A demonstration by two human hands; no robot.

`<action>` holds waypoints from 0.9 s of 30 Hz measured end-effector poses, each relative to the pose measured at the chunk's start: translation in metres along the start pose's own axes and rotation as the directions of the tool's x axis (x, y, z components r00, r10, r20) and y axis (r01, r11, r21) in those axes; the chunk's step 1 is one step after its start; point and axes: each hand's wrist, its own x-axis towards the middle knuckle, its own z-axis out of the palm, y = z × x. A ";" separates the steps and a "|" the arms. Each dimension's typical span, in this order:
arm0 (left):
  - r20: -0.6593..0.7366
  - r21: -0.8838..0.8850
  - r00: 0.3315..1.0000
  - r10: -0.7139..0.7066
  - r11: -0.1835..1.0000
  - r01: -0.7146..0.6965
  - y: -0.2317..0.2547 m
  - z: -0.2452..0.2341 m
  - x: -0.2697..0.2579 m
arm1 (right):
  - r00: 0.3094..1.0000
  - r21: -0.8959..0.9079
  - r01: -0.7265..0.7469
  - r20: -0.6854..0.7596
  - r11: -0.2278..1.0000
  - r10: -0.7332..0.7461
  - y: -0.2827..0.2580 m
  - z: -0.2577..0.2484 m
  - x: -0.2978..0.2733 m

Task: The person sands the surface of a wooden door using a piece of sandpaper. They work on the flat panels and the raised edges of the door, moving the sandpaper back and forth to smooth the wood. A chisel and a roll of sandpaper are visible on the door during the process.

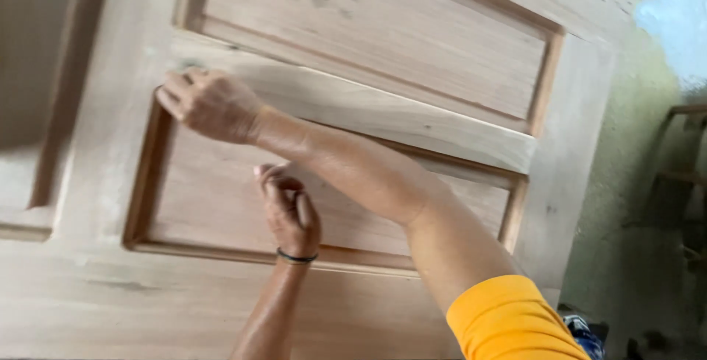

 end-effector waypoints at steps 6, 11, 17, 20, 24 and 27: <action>-0.090 0.061 0.995 0.036 0.998 -0.030 0.004 0.003 0.001 | 0.999 -0.008 -0.034 0.024 0.999 0.034 0.021 -0.050 -0.063; -0.150 0.063 0.983 0.103 0.994 -0.095 0.016 0.011 0.006 | 0.995 0.036 -0.014 0.097 0.999 0.011 0.062 -0.149 -0.159; -0.150 0.168 0.989 0.020 0.986 0.005 0.016 0.015 0.000 | 0.963 0.184 -0.059 0.268 0.981 0.008 0.102 -0.255 -0.245; -0.152 0.249 0.987 0.051 0.968 -0.012 0.013 0.016 -0.004 | 0.977 0.232 -0.153 0.184 0.961 0.111 0.116 -0.299 -0.255; -0.120 0.298 0.984 0.130 0.950 -0.089 0.016 0.018 -0.003 | 0.892 0.126 -0.289 0.396 0.949 0.219 0.131 -0.332 -0.292; -0.124 0.374 0.986 0.108 0.926 -0.054 0.003 0.021 0.003 | 0.773 0.149 -0.328 0.611 0.933 0.175 0.142 -0.335 -0.344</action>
